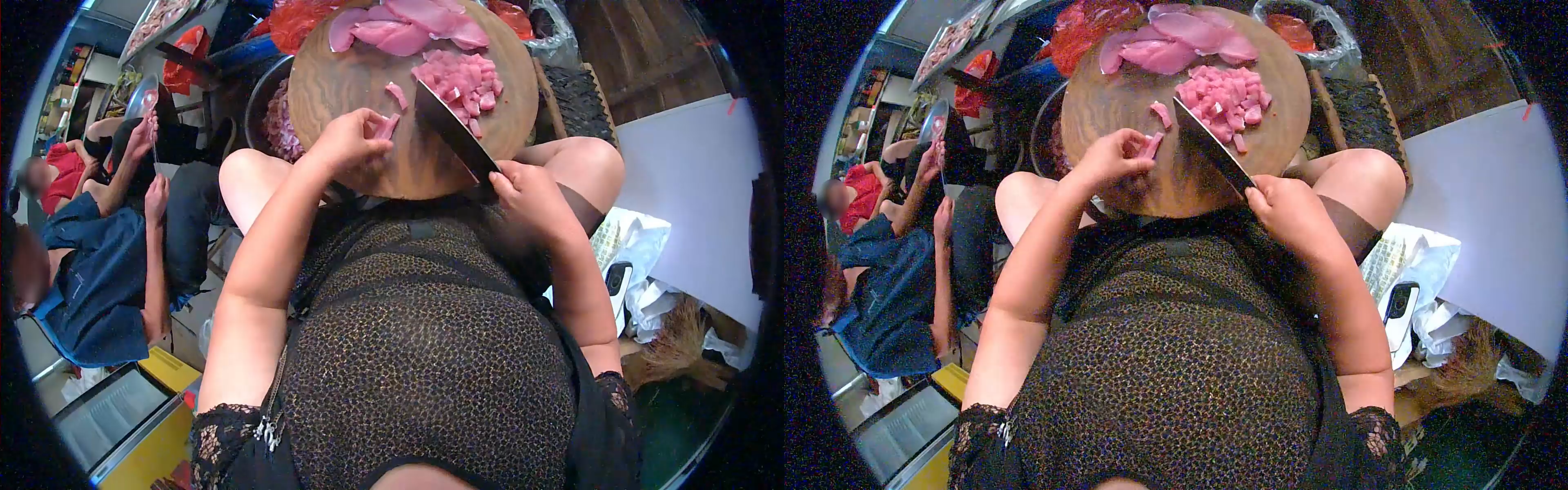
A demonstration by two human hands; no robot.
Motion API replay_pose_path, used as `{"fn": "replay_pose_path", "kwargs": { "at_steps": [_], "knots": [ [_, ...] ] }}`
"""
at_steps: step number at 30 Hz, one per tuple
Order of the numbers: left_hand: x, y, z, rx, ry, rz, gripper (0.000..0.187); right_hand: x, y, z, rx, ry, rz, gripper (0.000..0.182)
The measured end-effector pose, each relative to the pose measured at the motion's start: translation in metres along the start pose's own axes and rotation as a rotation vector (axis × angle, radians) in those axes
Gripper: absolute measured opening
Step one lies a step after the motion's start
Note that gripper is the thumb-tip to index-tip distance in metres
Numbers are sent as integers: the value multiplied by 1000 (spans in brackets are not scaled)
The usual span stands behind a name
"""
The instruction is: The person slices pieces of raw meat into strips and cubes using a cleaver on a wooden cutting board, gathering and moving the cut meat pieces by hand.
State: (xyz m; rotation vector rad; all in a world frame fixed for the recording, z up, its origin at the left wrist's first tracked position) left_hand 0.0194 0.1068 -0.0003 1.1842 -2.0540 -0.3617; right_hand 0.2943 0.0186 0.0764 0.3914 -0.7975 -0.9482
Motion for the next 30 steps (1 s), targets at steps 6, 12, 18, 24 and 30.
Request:
{"fn": "replay_pose_path", "kwargs": {
  "at_steps": [6, 12, 18, 24, 30],
  "knots": [
    [-18, 22, -41, -507, -520, -387, 41, -4, -7, 4, 78, 75, -91, 27],
    [-47, 17, -56, -578, -414, -154, 28, -3, -7, 5, 76, 59, -92, 28],
    [-27, 44, 2, -17, -53, -205, 21, 0, -5, 8, 55, 54, -95, 29],
    [13, 15, 16, -221, -19, -193, 32, -3, -5, 5, 77, 82, -112, 28],
    [13, 5, 2, -275, 27, -248, 38, -5, -5, 4, 112, 69, -89, 28]
  ]
}}
Point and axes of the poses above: each hand's wrist, its own x-axis away from the middle knuckle, its own y-axis out of the back of the hand, z = x × y, the point moved 7 cm from there along -x, towards the middle knuckle, and after that the axes turned 8 degrees about z, right-handed, at the moved point
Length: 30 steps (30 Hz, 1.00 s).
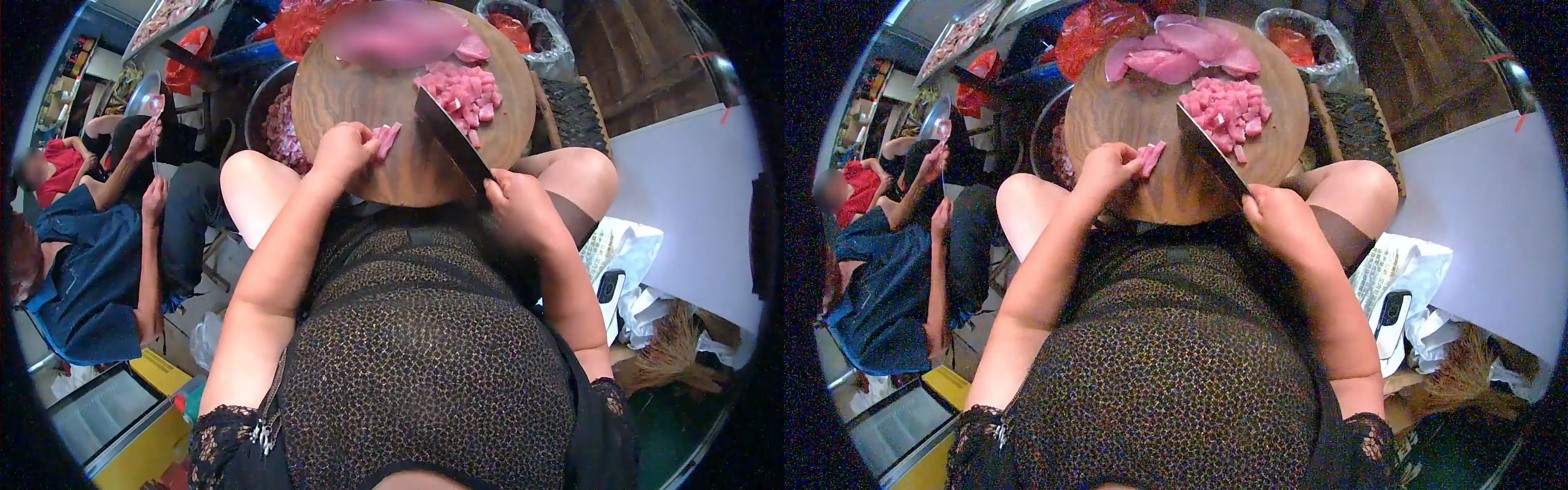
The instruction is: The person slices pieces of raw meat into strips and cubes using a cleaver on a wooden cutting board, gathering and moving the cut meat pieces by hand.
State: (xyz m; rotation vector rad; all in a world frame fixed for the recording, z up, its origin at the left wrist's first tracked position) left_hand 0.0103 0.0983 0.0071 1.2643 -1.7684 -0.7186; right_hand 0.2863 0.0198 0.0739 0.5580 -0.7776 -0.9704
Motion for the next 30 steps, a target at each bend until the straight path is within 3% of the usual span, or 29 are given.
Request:
{"fn": "replay_pose_path", "kwargs": {
  "at_steps": [6, 11, 15, 17, 19, 21, 25, 30],
  "knots": [
    [-7, -5, -8, -96, -38, 28, 33, 4, 1, 8, 12, 26, -32, 29],
    [-8, 2, -15, -194, -106, -73, 28, 5, 2, 11, 2, -14, -7, 29],
    [-12, 8, -11, -68, -63, -141, 28, 8, 2, 16, 20, 44, -29, 26],
    [0, 4, -31, 260, -25, 124, 31, 9, 4, 19, 15, 28, -24, 26],
    [1, -7, -29, 352, 10, 201, 37, 9, 5, 19, 8, 10, -18, 26],
    [5, -2, -37, -124, -344, -204, 40, 8, 4, 17, 8, 15, 10, 26],
    [19, -15, -23, -68, -344, -284, 53, 5, 2, 11, -57, 31, -7, 28],
    [42, -7, -9, 35, -284, -344, 50, 11, -3, 32, -66, 94, -45, 28]
  ]
}}
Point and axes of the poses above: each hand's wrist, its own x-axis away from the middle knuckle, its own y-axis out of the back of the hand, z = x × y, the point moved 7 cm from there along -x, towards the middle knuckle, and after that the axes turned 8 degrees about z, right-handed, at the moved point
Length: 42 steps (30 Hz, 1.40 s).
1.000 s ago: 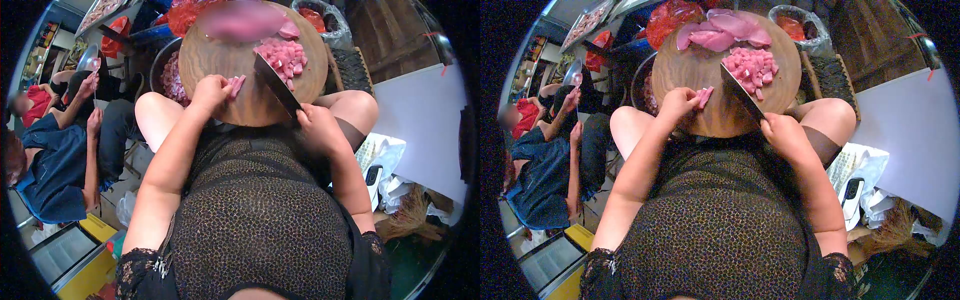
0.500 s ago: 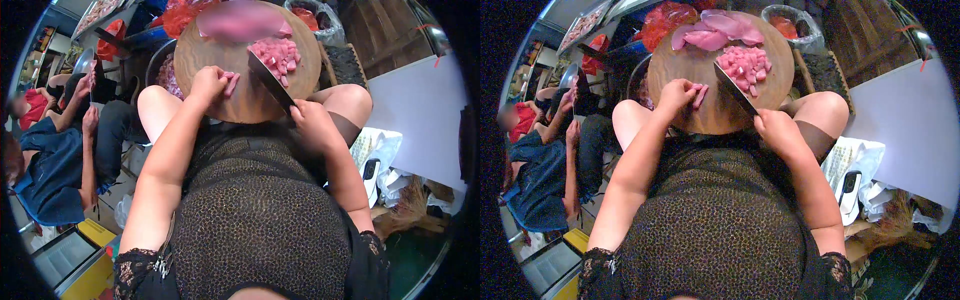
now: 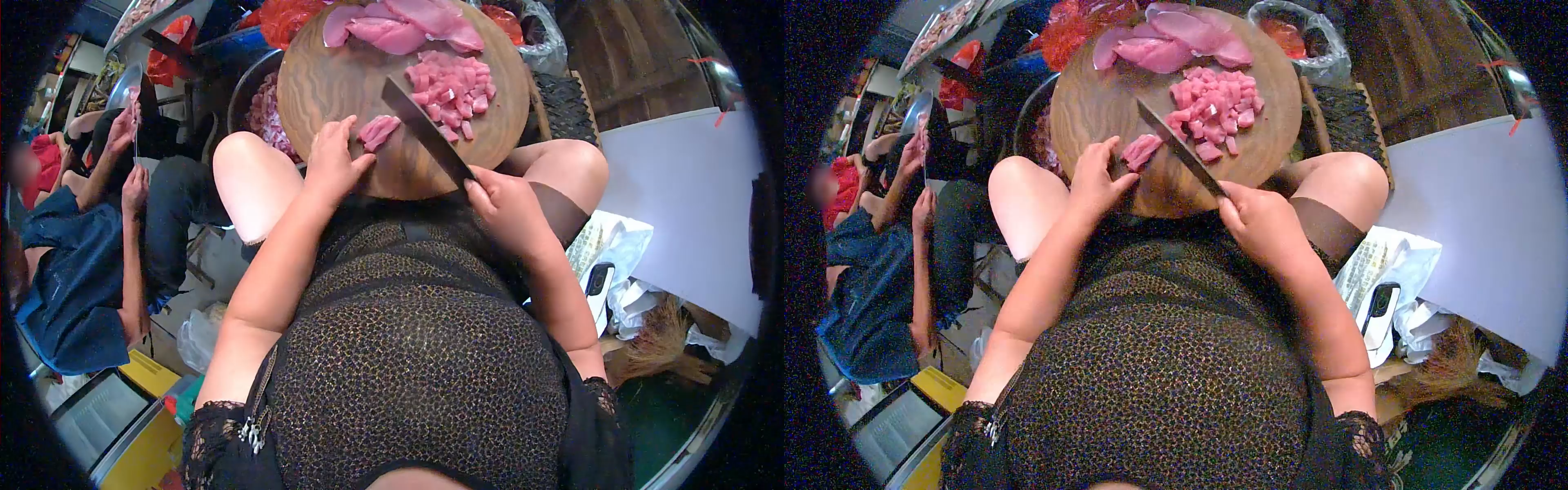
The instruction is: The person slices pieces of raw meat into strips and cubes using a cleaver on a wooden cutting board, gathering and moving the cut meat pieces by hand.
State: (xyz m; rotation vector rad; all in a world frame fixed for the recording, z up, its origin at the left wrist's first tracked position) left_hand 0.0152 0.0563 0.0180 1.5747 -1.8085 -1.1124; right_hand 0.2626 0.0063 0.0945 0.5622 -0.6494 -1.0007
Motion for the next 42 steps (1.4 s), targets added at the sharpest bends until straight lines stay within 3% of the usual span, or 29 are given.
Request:
{"fn": "replay_pose_path", "kwargs": {
  "at_steps": [2, 4, 10, 23, 27, 30, 33, 35, 37, 40, 42],
  "knots": [
    [3, 6, -1, 21, -31, -60, 48, -6, -6, 9, 58, 26, 3, 28],
    [3, 10, -14, 18, -197, -92, 39, -13, -13, 12, 173, 127, -21, 29],
    [-12, -11, -7, 155, -227, -38, 14, -28, -17, 27, 299, 61, 100, 27],
    [-17, 0, -27, 147, -322, -57, 20, -77, -48, 27, 290, 120, 182, 19],
    [-10, 0, -30, 106, -246, 21, 24, -84, -33, 19, 269, 169, 113, 20],
    [-12, -1, -16, -115, -70, -9, 23, -79, -2, -2, 336, 87, -7, 22],
    [-31, -4, -13, 2, -40, 19, 23, -82, 34, -24, 257, 66, -64, 27],
    [-50, -8, -10, 286, 135, -7, 23, -90, 57, -36, 258, 86, -119, 27],
    [-71, -12, -25, 199, 67, 14, 26, -96, 80, -47, 112, 101, -163, 30],
    [-96, -26, -50, 438, -72, 104, 34, -97, 82, -87, -567, -117, -30, 26],
    [-100, -32, -49, 446, -114, 78, 36, -98, 86, -93, -669, -114, -35, 22]
  ]
}}
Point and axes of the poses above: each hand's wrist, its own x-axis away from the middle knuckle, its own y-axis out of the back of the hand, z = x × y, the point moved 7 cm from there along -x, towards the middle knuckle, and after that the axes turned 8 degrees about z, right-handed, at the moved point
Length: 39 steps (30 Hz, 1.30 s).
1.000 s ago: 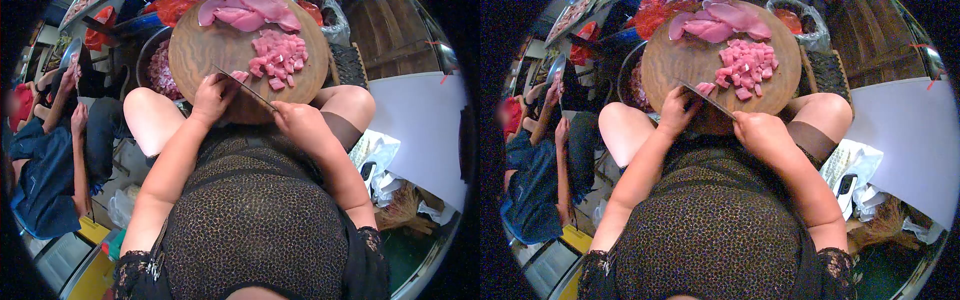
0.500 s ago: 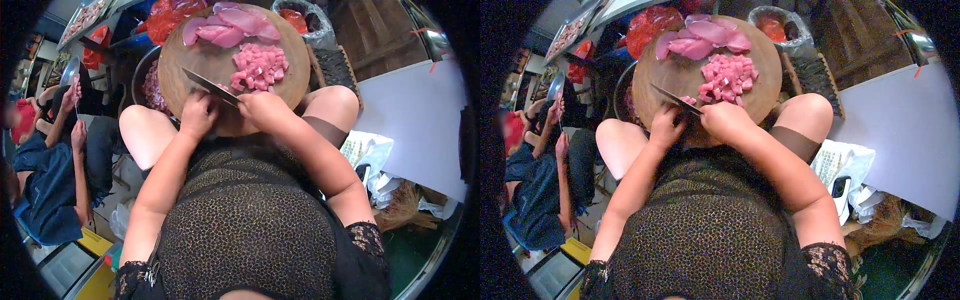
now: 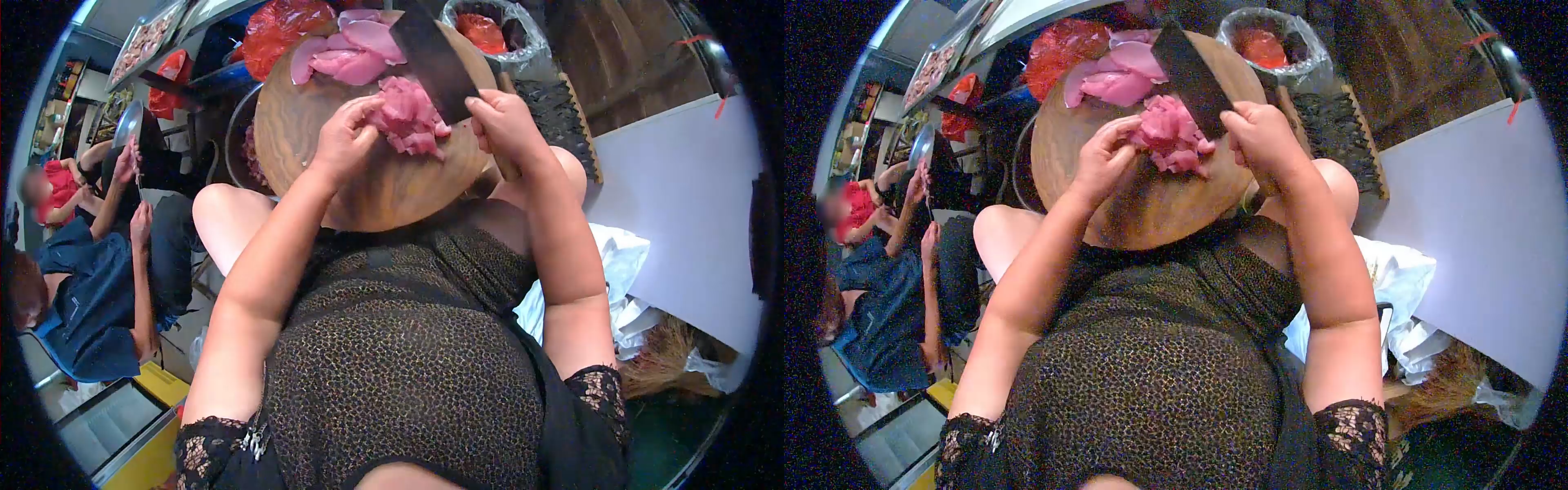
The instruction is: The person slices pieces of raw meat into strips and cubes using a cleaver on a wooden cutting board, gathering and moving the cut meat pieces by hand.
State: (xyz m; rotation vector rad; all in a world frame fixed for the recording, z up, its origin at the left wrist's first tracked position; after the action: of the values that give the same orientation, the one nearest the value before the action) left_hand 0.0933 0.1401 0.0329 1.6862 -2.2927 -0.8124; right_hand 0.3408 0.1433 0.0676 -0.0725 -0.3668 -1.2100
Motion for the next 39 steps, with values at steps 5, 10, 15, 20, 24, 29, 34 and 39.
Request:
{"fn": "replay_pose_path", "kwargs": {
  "at_steps": [5, 10, 15, 20, 24, 29, 34, 39],
  "knots": [
    [25, -12, 1, -267, -81, -50, 68, -6, 18, 2, -132, 54, -81, 17],
    [21, -53, -7, -370, -50, 26, 132, -11, 31, 3, 324, 62, -284, 36],
    [-12, -80, -8, -530, -12, -32, 132, -20, 33, 1, 402, 110, -342, 33],
    [-48, -81, -1, -612, -63, -94, 119, -24, 28, 6, 367, 125, -325, 33],
    [-66, -70, -3, -566, 38, -10, 123, -25, 23, 6, 394, 127, -300, 27],
    [-48, -53, -20, -545, 195, 307, 129, -23, 22, 2, 373, 164, -316, 22],
    [-42, -20, -15, -324, -51, 130, 70, -24, 23, 4, 384, 147, -287, 22],
    [-60, 4, -16, -330, -51, 2, 33, -25, 22, 0, 356, 137, -287, 27]
  ]
}}
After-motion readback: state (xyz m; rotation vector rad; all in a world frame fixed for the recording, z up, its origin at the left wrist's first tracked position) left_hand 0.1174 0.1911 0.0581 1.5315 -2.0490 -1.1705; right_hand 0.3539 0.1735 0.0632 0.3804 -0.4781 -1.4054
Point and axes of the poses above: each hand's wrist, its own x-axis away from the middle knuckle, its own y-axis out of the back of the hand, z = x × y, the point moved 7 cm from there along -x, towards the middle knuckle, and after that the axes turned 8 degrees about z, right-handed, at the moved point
